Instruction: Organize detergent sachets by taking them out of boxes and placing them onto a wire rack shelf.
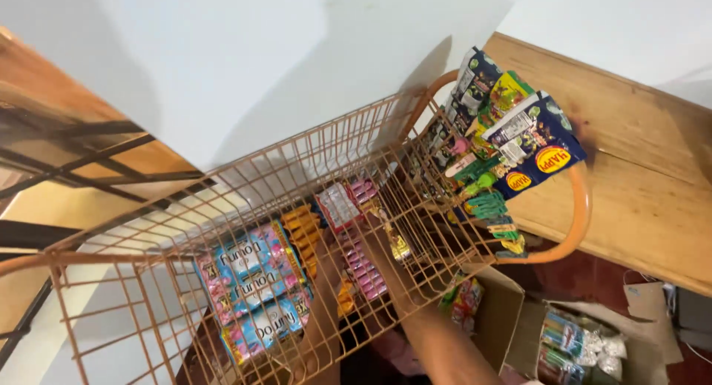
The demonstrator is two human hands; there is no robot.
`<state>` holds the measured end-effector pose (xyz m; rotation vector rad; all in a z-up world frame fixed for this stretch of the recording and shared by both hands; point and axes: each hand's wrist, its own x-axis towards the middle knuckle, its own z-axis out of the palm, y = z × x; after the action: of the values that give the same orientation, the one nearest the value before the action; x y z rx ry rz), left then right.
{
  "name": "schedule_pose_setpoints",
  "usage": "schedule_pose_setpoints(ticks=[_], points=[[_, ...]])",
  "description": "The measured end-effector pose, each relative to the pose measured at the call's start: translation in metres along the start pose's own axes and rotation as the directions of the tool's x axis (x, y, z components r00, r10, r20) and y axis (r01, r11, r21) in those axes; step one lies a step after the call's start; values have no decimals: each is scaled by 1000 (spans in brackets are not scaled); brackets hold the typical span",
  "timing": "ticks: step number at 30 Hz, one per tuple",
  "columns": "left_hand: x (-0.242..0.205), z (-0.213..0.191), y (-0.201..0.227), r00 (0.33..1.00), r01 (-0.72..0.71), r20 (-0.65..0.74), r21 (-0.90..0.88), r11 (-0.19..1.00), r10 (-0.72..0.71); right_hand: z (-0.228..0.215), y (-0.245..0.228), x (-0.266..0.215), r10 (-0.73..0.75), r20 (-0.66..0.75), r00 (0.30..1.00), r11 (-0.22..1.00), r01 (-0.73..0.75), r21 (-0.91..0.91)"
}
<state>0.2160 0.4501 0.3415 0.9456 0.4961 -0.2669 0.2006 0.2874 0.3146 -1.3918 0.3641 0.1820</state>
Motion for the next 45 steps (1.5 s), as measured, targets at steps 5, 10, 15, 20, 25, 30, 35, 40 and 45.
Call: schedule_pose_setpoints(ticks=[5,10,15,20,25,30,35,40,45], points=[[-30,0,-4,981,189,-24,-78,979,-191,-3,9,-23,-48,39,998,997,45,59],[-66,1,-43,911,411,9,-91,907,-412,-24,0,-73,-118,-13,993,983,119,143],[-122,-24,-125,680,549,651,-144,824,-339,-57,-40,-188,-276,-56,960,880,276,387],[-166,69,-106,446,724,480,303,620,-755,-108,-62,-299,-385,-426,818,917,288,-276],[-215,168,-112,284,728,477,457,511,-832,-137,-83,-370,-416,-548,725,863,126,-489],[-237,186,-183,347,540,481,600,591,-805,-171,-76,-412,-518,-626,584,786,614,-78],[-305,243,-187,309,507,461,661,554,-832,-227,-60,-432,-43,-808,587,804,501,321],[-322,252,-224,330,343,554,684,644,-765,-247,-57,-444,28,-636,771,777,384,499],[-339,284,-213,539,116,447,800,589,-714,-271,-53,-460,27,-623,782,846,314,431]])
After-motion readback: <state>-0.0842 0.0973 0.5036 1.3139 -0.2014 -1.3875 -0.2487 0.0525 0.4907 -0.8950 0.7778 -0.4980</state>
